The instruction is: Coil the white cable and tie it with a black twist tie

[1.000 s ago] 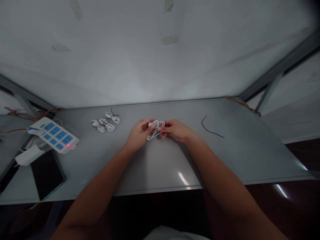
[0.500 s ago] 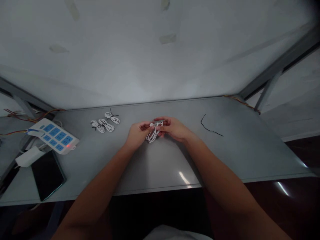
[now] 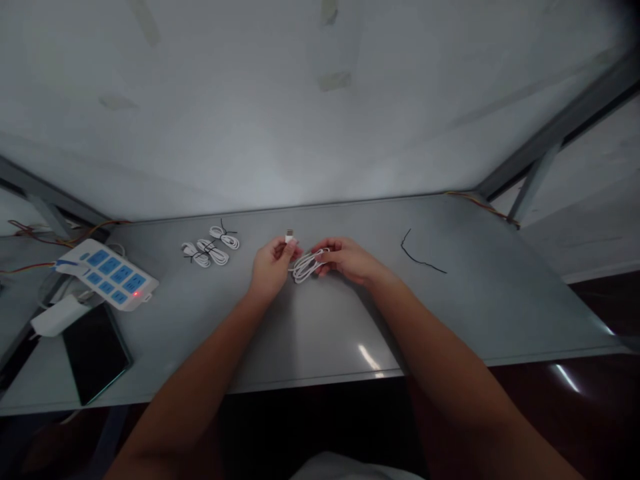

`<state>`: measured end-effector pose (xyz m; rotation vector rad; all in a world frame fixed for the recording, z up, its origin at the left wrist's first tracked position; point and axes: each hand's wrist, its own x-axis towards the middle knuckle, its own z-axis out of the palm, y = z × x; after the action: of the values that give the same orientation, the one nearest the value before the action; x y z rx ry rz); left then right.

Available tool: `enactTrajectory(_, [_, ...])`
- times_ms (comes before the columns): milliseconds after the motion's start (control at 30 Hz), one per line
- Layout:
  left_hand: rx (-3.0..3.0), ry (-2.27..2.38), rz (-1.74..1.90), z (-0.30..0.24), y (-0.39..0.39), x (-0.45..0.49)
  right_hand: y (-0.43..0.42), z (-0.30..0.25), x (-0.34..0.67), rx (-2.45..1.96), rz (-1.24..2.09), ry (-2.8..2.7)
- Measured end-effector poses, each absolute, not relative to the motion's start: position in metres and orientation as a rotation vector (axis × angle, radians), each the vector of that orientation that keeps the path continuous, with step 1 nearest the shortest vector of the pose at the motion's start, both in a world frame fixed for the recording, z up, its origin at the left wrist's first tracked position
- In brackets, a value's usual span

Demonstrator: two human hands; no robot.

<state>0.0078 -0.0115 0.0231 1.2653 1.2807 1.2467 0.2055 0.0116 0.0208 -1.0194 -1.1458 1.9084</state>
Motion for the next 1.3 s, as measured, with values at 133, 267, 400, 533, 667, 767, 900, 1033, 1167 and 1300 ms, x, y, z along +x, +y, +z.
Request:
enactTrajectory(133, [1.268,1.301,1.430,0.032,-0.012,0.003,0.012,0.020,0.205,-1.032,1.897,-1.139])
enactTrajectory(267, [1.267,1.291,1.377,0.033,-0.014,0.003,0.011,0.019,0.205,-1.005,1.887,-1.160])
enactTrajectory(400, [1.423,1.300,1.233,0.030,-0.018,0.008,0.011,0.018,0.205,-0.967,1.849,-1.146])
enactTrajectory(533, [1.564,1.319,1.198,0.031,-0.023,0.011,0.012,0.017,0.204,-0.962,1.846,-1.130])
enactTrajectory(667, [1.471,1.302,1.322,0.037,-0.026,0.009,0.014,0.015,0.203,-1.030,1.807,-1.120])
enactTrajectory(767, [1.372,1.225,1.398,0.038,-0.025,0.008,0.013,0.016,0.202,-1.062,1.805,-1.098])
enactTrajectory(900, [1.284,1.069,1.482,0.035,-0.026,0.010,0.013,0.018,0.201,-1.105,1.785,-1.058])
enactTrajectory(1033, [1.125,0.881,1.661,0.043,-0.030,0.013,0.014,0.018,0.200,-1.161,1.756,-1.020])
enactTrajectory(1167, [1.034,0.702,1.970,0.061,-0.035,0.012,0.016,0.019,0.200,-1.232,1.720,-0.940])
enactTrajectory(1300, [0.994,0.656,2.022,0.069,-0.038,0.013,0.015,0.020,0.200,-1.219,1.705,-0.920])
